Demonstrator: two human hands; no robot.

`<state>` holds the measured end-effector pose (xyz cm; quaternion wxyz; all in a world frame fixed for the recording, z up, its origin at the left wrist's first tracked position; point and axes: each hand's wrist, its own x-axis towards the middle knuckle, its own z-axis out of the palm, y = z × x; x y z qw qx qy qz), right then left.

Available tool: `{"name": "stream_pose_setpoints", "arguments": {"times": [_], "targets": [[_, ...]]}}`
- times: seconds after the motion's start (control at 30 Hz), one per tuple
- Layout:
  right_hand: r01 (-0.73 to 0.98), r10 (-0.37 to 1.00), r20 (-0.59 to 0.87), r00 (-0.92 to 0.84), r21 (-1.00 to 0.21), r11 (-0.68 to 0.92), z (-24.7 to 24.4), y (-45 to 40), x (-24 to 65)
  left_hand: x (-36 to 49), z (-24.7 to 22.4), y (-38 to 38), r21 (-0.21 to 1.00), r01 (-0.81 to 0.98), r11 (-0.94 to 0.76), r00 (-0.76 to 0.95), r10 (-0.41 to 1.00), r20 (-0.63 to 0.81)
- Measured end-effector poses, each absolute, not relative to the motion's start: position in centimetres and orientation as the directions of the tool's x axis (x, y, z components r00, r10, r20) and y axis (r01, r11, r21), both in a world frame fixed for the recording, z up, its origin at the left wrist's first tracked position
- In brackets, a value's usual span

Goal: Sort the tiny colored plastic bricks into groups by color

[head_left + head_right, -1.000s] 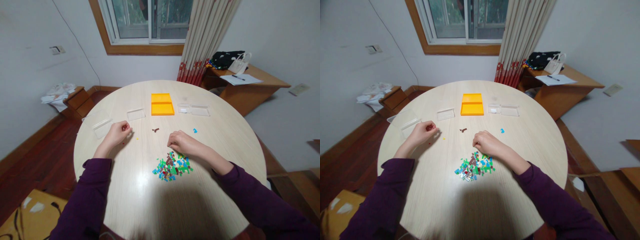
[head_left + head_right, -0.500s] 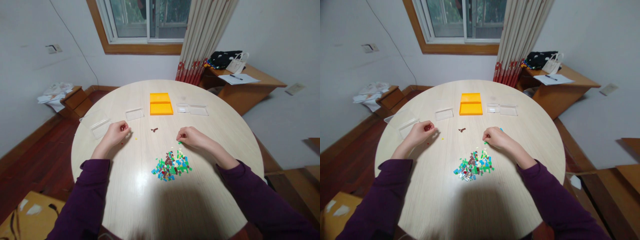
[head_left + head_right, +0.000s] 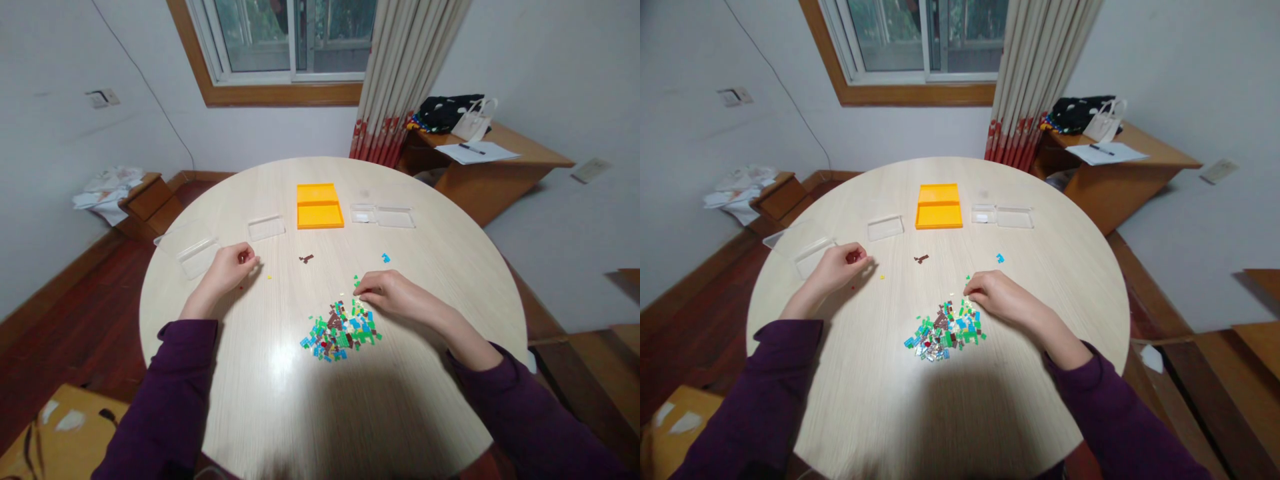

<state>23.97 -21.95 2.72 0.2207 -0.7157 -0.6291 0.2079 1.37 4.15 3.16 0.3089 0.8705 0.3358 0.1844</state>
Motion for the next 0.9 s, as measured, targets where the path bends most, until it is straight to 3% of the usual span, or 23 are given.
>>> {"name": "stream_pose_setpoints", "arguments": {"times": [0.47,0.9], "targets": [[0.829,0.992,0.100,-0.079,-0.547,0.121,1.9,-20.3,23.2,1.3,3.1,4.0,0.703,0.456,-0.546,0.716,0.695,0.076],[0.802,0.988,0.104,0.114,-0.596,-0.029,1.5,-22.8,24.5,1.4,3.2,3.9,0.698,0.471,-0.540,0.712,0.699,0.061]]}}
